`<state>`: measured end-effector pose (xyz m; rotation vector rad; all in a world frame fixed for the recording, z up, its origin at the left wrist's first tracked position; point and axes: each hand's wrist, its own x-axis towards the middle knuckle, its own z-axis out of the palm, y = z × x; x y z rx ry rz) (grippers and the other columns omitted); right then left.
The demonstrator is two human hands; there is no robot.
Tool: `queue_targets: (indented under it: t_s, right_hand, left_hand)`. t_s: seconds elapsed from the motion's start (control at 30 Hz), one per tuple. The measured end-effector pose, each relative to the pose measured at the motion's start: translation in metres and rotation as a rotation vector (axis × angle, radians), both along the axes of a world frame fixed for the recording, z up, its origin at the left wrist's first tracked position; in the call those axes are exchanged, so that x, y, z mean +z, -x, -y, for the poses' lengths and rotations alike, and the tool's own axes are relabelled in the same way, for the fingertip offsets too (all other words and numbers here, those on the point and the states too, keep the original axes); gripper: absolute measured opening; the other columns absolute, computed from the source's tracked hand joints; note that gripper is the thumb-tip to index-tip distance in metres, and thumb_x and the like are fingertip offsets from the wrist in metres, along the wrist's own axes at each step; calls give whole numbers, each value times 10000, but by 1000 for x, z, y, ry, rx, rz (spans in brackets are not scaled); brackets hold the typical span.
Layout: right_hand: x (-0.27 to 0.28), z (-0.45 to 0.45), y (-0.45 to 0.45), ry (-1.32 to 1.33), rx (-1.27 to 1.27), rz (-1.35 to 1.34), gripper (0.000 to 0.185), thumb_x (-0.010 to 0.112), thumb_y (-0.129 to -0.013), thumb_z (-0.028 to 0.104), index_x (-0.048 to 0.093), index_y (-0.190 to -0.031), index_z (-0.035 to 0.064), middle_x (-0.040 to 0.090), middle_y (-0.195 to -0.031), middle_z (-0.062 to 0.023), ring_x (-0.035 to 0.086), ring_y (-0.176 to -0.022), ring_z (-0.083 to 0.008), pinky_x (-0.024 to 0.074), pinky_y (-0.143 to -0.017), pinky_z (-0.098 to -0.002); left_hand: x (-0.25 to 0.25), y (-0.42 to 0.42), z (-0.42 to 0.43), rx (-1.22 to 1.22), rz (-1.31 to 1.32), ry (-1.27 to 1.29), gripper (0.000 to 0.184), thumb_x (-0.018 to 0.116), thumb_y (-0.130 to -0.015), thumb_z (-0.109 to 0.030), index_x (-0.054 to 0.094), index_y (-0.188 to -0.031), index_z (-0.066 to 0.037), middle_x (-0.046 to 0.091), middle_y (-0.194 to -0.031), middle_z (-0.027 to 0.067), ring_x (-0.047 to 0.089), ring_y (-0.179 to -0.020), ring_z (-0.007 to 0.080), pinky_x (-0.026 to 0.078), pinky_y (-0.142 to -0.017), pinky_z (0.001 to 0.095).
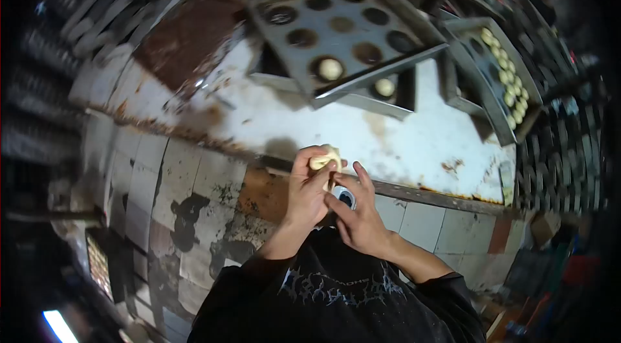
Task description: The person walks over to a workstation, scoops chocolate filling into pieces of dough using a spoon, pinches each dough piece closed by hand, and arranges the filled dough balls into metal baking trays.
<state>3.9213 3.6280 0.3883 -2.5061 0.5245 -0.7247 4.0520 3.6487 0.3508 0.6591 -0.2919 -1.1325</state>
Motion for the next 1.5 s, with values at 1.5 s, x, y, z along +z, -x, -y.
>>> queue_targets:
  t_s: [1.5]
  right_hand:
    - [20,314,-91,-100,-457,-428,234,599,-801,210,556,-905,5,609,-859,-180,565,-930,-352,462,-749,-421]
  left_hand:
    - [7,-113,32,-518,1084,256,105,583,-865,-64,651,-911,2,636,-855,85,616,-759,172,474,-674,273]
